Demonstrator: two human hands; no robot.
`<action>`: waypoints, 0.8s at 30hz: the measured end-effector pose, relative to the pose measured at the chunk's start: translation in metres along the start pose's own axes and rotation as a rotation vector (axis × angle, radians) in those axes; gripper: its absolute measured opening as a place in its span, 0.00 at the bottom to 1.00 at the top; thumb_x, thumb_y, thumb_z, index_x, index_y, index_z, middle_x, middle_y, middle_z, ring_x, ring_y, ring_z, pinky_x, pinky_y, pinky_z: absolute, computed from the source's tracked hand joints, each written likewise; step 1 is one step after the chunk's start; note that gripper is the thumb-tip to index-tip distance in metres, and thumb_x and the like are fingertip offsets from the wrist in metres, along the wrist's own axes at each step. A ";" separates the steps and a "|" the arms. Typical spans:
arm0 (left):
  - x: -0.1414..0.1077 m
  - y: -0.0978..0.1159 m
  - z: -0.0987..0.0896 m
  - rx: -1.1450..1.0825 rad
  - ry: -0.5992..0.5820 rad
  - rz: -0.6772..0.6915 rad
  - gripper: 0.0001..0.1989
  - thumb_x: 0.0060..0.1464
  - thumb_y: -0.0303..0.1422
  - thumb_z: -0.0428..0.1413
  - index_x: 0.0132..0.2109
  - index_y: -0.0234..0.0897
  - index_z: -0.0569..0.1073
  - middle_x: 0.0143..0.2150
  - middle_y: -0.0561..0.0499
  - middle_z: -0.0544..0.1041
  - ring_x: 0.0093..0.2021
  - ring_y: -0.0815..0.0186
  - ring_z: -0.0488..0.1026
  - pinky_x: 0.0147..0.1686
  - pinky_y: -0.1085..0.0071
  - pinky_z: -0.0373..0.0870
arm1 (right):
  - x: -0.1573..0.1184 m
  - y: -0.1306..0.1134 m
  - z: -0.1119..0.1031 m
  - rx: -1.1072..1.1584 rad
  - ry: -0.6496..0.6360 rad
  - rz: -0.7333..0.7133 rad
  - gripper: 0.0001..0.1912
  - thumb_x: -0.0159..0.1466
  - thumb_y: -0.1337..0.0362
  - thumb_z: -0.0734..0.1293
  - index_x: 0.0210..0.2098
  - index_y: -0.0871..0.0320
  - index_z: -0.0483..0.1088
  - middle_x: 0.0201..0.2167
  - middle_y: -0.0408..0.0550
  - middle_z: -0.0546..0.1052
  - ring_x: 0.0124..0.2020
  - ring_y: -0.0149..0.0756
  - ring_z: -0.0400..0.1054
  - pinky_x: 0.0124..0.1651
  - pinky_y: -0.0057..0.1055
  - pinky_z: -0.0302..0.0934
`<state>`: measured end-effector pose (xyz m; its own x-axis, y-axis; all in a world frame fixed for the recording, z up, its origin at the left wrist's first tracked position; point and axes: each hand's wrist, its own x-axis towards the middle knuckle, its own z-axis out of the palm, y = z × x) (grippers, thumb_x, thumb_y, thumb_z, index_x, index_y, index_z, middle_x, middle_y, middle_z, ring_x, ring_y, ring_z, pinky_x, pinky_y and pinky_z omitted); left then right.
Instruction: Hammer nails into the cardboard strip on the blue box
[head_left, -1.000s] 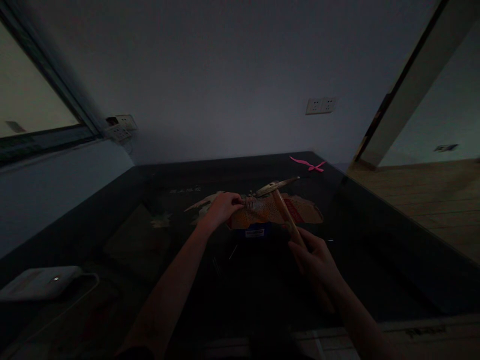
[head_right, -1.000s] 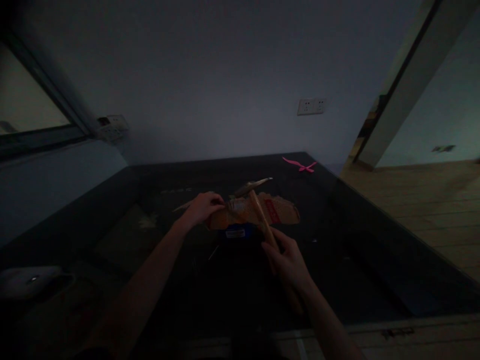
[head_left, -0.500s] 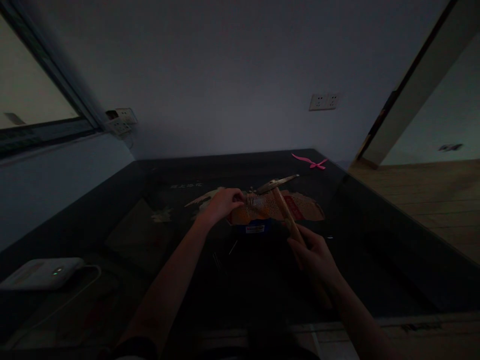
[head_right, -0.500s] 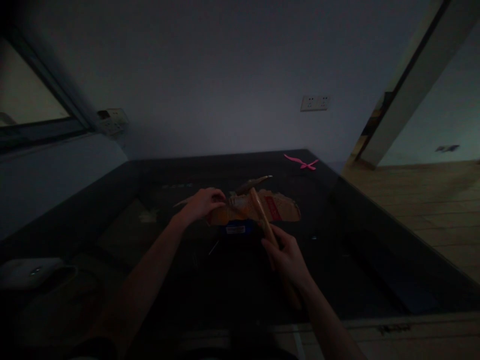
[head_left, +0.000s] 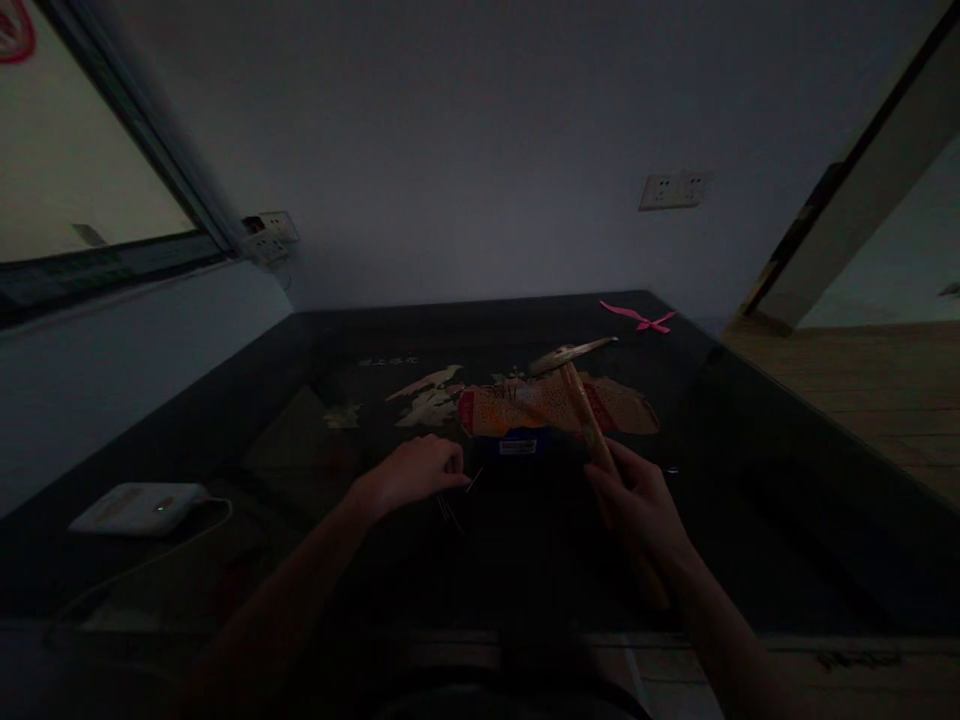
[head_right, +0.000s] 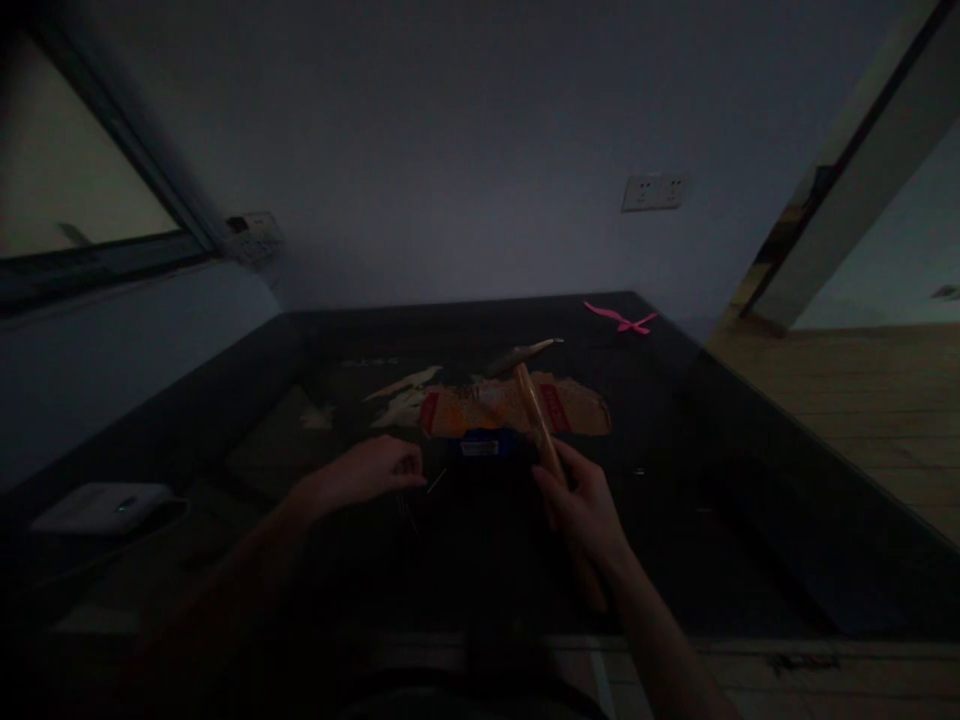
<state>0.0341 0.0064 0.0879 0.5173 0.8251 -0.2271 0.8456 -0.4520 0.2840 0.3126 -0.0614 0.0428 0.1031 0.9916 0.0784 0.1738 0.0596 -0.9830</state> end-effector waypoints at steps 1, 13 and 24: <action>0.003 0.000 0.011 0.033 0.016 -0.030 0.09 0.51 0.39 0.54 0.35 0.39 0.73 0.34 0.50 0.76 0.34 0.64 0.72 0.28 0.74 0.61 | 0.000 0.000 0.000 -0.002 0.011 -0.004 0.24 0.55 0.57 0.67 0.50 0.59 0.68 0.23 0.40 0.70 0.19 0.27 0.60 0.17 0.23 0.55; 0.012 0.018 0.044 0.241 0.028 -0.137 0.08 0.50 0.25 0.49 0.35 0.34 0.72 0.37 0.43 0.76 0.35 0.58 0.74 0.30 0.69 0.65 | -0.001 -0.002 0.000 0.037 0.010 -0.004 0.26 0.56 0.57 0.66 0.52 0.59 0.66 0.18 0.37 0.66 0.14 0.26 0.56 0.14 0.23 0.52; 0.012 0.000 0.045 -0.086 0.239 0.090 0.05 0.49 0.25 0.52 0.34 0.37 0.72 0.29 0.53 0.75 0.30 0.69 0.73 0.29 0.76 0.62 | 0.002 0.005 -0.002 0.017 0.022 0.001 0.26 0.56 0.56 0.66 0.51 0.59 0.66 0.23 0.41 0.70 0.17 0.27 0.59 0.16 0.24 0.55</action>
<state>0.0465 0.0009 0.0432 0.5357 0.8440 0.0261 0.7778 -0.5052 0.3740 0.3152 -0.0598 0.0380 0.1245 0.9889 0.0808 0.1572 0.0607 -0.9857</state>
